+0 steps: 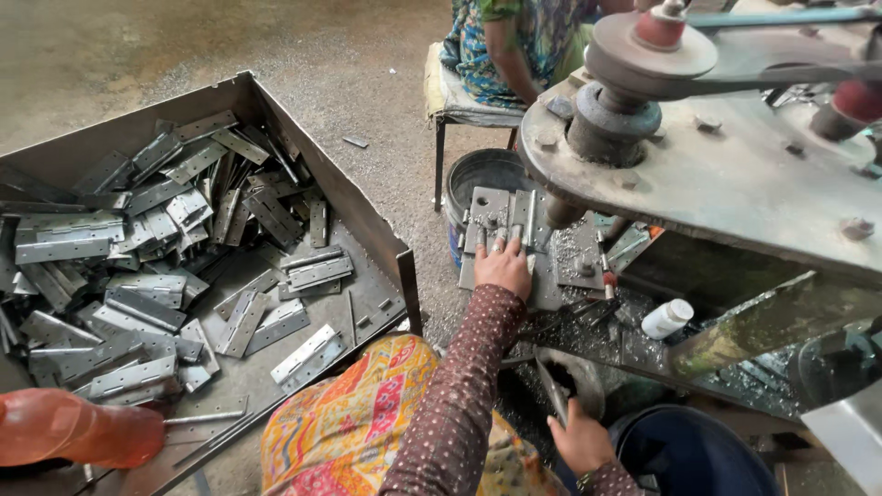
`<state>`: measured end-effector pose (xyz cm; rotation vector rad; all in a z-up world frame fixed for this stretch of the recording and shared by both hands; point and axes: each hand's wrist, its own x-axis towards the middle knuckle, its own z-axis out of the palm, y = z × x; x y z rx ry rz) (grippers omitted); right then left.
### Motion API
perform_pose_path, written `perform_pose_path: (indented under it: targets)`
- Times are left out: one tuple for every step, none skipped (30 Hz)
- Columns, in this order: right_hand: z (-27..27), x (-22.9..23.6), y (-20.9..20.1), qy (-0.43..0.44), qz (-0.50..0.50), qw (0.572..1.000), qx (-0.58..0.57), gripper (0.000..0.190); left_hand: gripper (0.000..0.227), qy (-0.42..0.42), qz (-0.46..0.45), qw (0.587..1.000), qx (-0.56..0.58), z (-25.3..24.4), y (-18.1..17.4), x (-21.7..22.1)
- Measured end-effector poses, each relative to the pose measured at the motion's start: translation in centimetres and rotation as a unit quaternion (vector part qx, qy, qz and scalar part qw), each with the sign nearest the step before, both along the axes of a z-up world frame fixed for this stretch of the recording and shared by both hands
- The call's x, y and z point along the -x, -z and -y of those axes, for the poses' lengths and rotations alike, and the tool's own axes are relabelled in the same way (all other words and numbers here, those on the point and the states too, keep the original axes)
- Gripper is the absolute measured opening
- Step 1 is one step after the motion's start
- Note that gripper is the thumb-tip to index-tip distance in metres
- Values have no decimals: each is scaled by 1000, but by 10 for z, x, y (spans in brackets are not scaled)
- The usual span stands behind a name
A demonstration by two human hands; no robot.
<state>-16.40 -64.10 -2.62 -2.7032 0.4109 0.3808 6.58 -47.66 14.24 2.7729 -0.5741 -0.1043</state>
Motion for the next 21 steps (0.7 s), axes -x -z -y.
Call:
perform_pose_path:
  targets:
    - [0, 2, 2, -5, -31, 999, -10, 56, 38, -3, 18, 1000, 0, -2, 1, 2]
    - [3, -3, -1, -7, -60, 998, -18, 59, 39, -2, 38, 999, 1, -1, 0, 2]
    - [3, 4, -8, -4, -59, 998, -26, 57, 41, 0, 58, 998, 3, -1, 1, 6]
    - [8, -6, -22, -9, -49, 998, -30, 55, 41, 4, 56, 998, -5, -3, -6, -2]
    - [9, -17, -39, -14, -40, 999, -34, 53, 41, 7, 54, 998, -12, -4, -12, -7]
    - [6, -15, -55, 2, -19, 1000, -18, 53, 41, 13, 44, 999, -21, -6, -13, -1]
    - [5, -18, -73, 19, 1, 1000, -3, 52, 40, 20, 22, 999, -34, -6, -14, 4]
    - [2, -17, -89, 37, 20, 999, 11, 52, 40, 29, -2, 998, -50, -7, -13, 13]
    - [-1, -15, -102, 46, 83, 995, -3, 51, 39, 39, -25, 997, -65, -7, -12, 23]
    - [-3, -16, -114, 56, 146, 988, -16, 50, 39, 59, 3, 995, -81, -7, -11, 35]
    - [-6, -15, -124, 66, 209, 975, -29, 49, 38, 78, 32, 992, -98, -8, -7, 53]
    - [-9, -17, -131, 72, 218, 973, -38, 49, 38, 71, 65, 991, -92, -10, -3, 72]
    - [-10, -19, -137, 78, 227, 970, -46, 50, 38, 65, 98, 989, -85, -11, 1, 91]
    - [-11, -20, -140, 83, 235, 967, -54, 50, 36, 51, 138, 988, -55, -15, 5, 103]
    - [-12, -22, -141, 83, 251, 962, -66, 49, 34, 37, 178, 983, -25, -20, 9, 111]
    - [-12, -20, -140, 83, 265, 957, -78, 47, 32, 22, 216, 976, 5, -24, 13, 119]
    - [-13, -18, -138, 83, 279, 952, -90, 46, 32, 46, 249, 967, 22, -31, 17, 122]
    - [-13, -13, -135, 77, 304, 945, -94, 46, 31, 70, 281, 956, 41, -36, 19, 125]
    - [-13, -8, -132, 72, 329, 937, -98, 46, 31, 94, 312, 944, 59, -40, 21, 128]
    - [-11, -12, -133, 65, 361, 925, -100, 47, 27, 112, 291, 946, 92, -40, 17, 122]
    - [-10, -15, -133, 69, 375, 919, -102, 47, 23, 130, 270, 946, 125, -38, 12, 113]
